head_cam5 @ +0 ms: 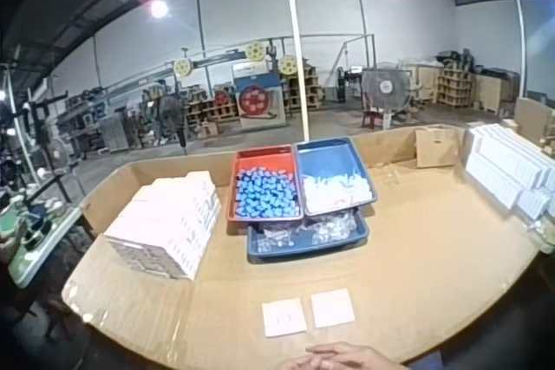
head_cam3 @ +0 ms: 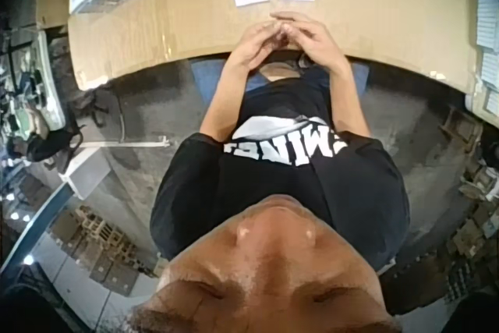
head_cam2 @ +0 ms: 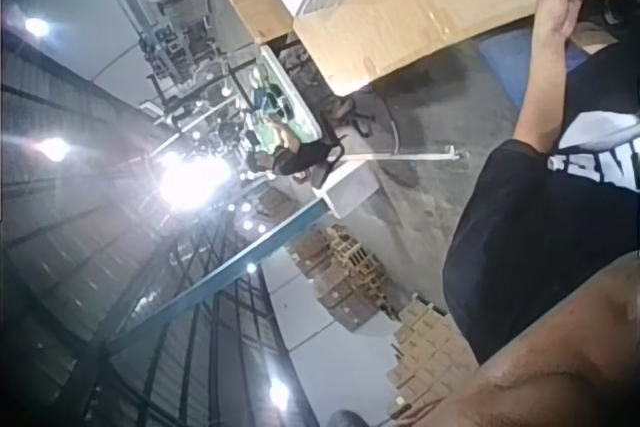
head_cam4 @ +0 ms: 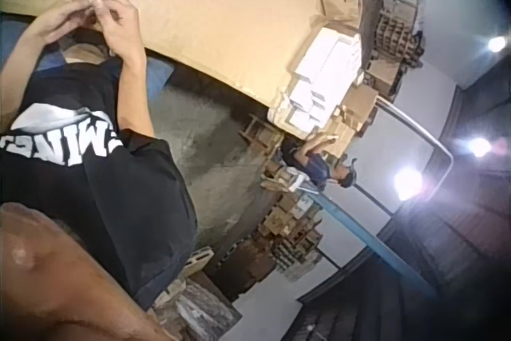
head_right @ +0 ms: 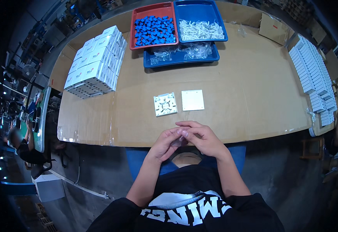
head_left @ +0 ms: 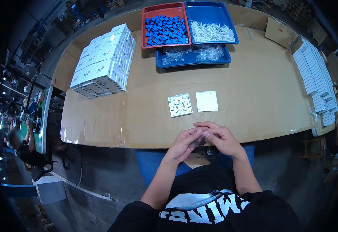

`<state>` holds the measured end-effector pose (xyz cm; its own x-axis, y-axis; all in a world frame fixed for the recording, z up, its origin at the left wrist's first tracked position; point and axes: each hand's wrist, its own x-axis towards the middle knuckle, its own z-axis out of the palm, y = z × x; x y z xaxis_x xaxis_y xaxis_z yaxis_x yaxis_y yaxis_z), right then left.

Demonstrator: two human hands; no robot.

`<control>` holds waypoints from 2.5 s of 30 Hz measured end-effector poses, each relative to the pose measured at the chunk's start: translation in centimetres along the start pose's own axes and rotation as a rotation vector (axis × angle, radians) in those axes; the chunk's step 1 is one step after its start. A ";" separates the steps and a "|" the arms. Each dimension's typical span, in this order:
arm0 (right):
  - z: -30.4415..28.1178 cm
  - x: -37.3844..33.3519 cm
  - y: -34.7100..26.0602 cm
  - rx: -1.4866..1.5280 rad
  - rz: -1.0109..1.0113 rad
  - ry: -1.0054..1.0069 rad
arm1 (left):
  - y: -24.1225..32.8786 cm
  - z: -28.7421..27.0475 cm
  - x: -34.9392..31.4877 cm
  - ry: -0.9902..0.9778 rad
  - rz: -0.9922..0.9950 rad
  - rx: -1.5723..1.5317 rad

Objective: The recorder is assembling and packaging small electronic components into white boxes at a factory workstation.

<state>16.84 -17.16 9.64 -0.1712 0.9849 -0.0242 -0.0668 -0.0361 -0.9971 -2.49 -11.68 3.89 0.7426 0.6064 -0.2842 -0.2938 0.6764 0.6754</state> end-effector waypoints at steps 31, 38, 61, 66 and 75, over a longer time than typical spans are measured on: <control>-1.0 0.4 1.1 -0.034 0.278 -0.150 | -0.4 0.1 0.3 -0.030 -0.159 -0.008; -0.9 0.5 1.6 -0.213 0.115 -0.153 | -0.9 -0.1 0.4 -0.031 -0.165 0.007; -1.8 1.6 1.6 -0.203 0.140 -0.198 | -0.9 -0.8 0.8 -0.109 -0.144 -0.061; -3.9 3.2 -0.8 -0.264 0.108 -0.131 | -0.5 -1.3 1.2 -0.127 -0.116 -0.174; -15.6 15.2 -3.9 -0.495 -0.116 0.305 | -0.9 -3.4 1.4 -0.366 -0.038 -0.628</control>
<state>29.85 0.60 12.00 0.1049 0.9845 0.1407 0.4108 0.0860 -0.9076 -3.22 -9.97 0.60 0.8805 0.4736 0.0204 -0.4724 0.8732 0.1202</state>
